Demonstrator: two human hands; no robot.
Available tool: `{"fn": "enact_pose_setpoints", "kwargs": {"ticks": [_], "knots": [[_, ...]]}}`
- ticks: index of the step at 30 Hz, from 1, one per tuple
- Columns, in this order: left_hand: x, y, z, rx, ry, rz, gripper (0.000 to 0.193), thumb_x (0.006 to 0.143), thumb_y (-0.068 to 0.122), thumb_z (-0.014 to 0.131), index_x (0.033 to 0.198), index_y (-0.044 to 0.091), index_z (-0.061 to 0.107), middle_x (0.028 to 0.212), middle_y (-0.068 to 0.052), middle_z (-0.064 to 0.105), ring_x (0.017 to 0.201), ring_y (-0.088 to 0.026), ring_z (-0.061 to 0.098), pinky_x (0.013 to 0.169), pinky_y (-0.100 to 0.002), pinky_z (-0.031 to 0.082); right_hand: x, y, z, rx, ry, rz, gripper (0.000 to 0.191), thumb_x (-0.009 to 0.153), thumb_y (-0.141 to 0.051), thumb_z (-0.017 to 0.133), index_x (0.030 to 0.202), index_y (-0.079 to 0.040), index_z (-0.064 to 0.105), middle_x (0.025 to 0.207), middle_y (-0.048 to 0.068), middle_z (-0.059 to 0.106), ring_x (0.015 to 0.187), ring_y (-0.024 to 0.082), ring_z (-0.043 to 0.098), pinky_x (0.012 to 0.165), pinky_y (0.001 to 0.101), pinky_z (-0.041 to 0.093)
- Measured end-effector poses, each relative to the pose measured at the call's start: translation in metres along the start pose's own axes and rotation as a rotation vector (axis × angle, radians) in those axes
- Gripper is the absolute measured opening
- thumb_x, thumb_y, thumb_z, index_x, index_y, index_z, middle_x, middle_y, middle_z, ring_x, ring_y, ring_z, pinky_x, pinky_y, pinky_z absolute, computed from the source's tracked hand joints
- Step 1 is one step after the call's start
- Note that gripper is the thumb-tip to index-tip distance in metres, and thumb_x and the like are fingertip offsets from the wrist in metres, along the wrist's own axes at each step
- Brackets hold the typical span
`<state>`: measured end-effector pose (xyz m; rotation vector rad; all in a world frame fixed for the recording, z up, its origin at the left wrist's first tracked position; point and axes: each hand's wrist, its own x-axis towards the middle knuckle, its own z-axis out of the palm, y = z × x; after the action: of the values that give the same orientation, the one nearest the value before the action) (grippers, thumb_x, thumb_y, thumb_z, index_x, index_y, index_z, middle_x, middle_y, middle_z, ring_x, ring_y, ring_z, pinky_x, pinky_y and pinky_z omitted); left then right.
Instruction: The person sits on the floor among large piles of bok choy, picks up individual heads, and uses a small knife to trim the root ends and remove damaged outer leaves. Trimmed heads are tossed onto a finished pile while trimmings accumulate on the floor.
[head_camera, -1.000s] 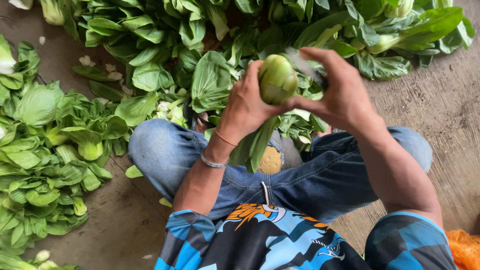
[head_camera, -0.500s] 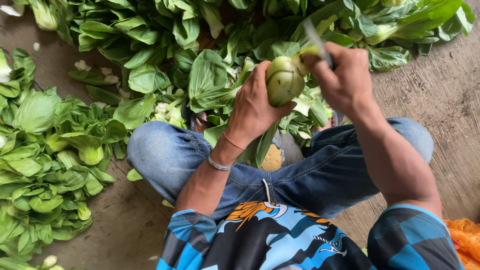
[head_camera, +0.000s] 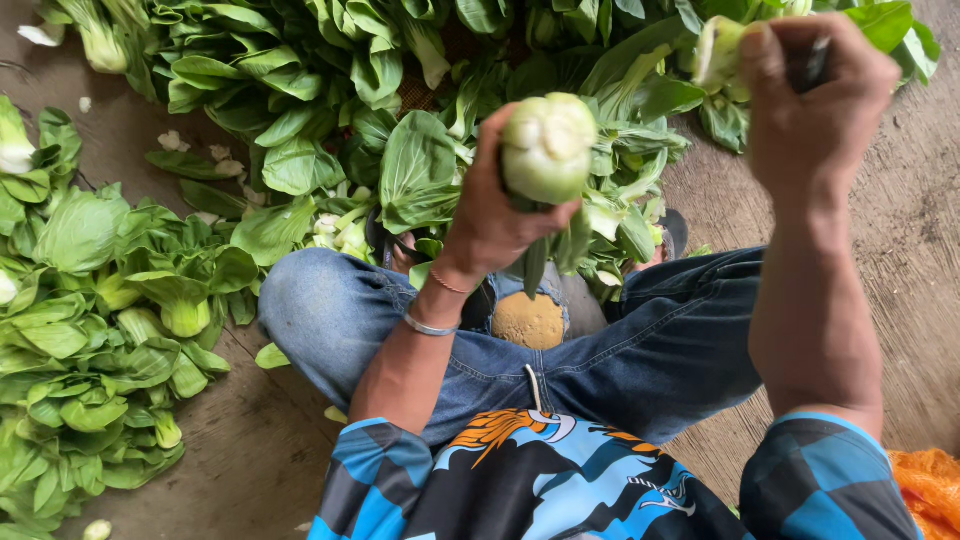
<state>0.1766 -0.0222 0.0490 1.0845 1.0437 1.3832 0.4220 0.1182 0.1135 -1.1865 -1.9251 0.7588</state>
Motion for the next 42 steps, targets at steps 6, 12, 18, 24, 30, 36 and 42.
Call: {"fn": "enact_pose_setpoints", "kwargs": {"ticks": [6,12,18,24,30,36,42], "knots": [[-0.001,0.009,-0.008,-0.018,0.036,0.024,0.098,0.081,0.020,0.096,0.155,0.007,0.034,0.145,-0.015,0.058,0.132,-0.025,0.064,0.114,-0.038,0.057,-0.014,-0.028,-0.002,-0.263,-0.159,-0.409,0.044,0.088,-0.015,0.093,0.121,-0.001,0.068,0.116,0.016,0.068,0.100,0.029,0.071,0.087,0.0374,0.059],[0.003,0.005,0.011,0.596,0.060,0.170,0.098,0.070,0.026,0.100,0.146,0.004,0.042,0.130,-0.021,0.068,0.119,-0.033,0.069,0.101,-0.039,0.058,-0.037,-0.047,0.033,-0.255,-0.268,-0.496,0.070,0.070,-0.031,0.100,0.126,-0.007,0.067,0.123,0.016,0.067,0.087,0.026,0.072,0.071,0.0356,0.058],[0.004,0.012,0.013,0.521,-0.014,-0.004,0.087,0.076,0.033,0.092,0.142,-0.001,0.048,0.119,-0.018,0.073,0.106,-0.032,0.077,0.093,-0.038,0.063,-0.029,-0.037,0.029,-0.283,-0.374,-0.449,0.059,0.073,-0.022,0.094,0.126,-0.009,0.071,0.104,0.010,0.070,0.082,0.026,0.070,0.069,0.0353,0.057],[0.003,0.015,0.009,0.381,-0.103,-0.095,0.087,0.075,0.031,0.090,0.143,-0.004,0.049,0.117,-0.015,0.076,0.106,-0.025,0.078,0.096,-0.034,0.061,-0.025,-0.017,0.020,-0.122,-0.362,-0.287,0.020,0.097,-0.012,0.079,0.115,-0.004,0.075,0.089,0.009,0.072,0.075,0.017,0.071,0.066,0.0278,0.055],[-0.003,0.010,0.001,-0.269,-0.270,-0.167,0.094,0.079,0.024,0.090,0.154,-0.003,0.041,0.139,-0.014,0.062,0.127,-0.023,0.063,0.114,-0.035,0.054,-0.009,-0.009,0.006,0.277,-0.213,0.203,0.023,0.109,-0.023,0.067,0.103,-0.001,0.073,0.078,0.003,0.067,0.065,0.004,0.059,0.057,0.0209,0.044],[-0.013,0.002,-0.001,-0.826,-0.199,-0.188,0.097,0.083,0.050,0.086,0.155,0.003,0.040,0.138,-0.018,0.061,0.117,-0.025,0.066,0.099,-0.038,0.058,-0.004,-0.019,-0.001,-0.291,-0.220,-0.197,0.036,0.108,-0.018,0.072,0.128,0.010,0.063,0.102,0.020,0.074,0.081,0.022,0.071,0.069,0.0343,0.058],[-0.002,-0.016,-0.004,-0.969,-0.029,-0.190,0.101,0.085,0.066,0.077,0.151,-0.004,0.043,0.146,-0.014,0.061,0.125,-0.020,0.063,0.098,-0.034,0.055,-0.014,-0.028,0.001,-0.417,-0.377,-0.217,0.040,0.102,-0.015,0.068,0.136,0.004,0.061,0.106,0.024,0.070,0.091,0.038,0.071,0.079,0.0454,0.057]]}}
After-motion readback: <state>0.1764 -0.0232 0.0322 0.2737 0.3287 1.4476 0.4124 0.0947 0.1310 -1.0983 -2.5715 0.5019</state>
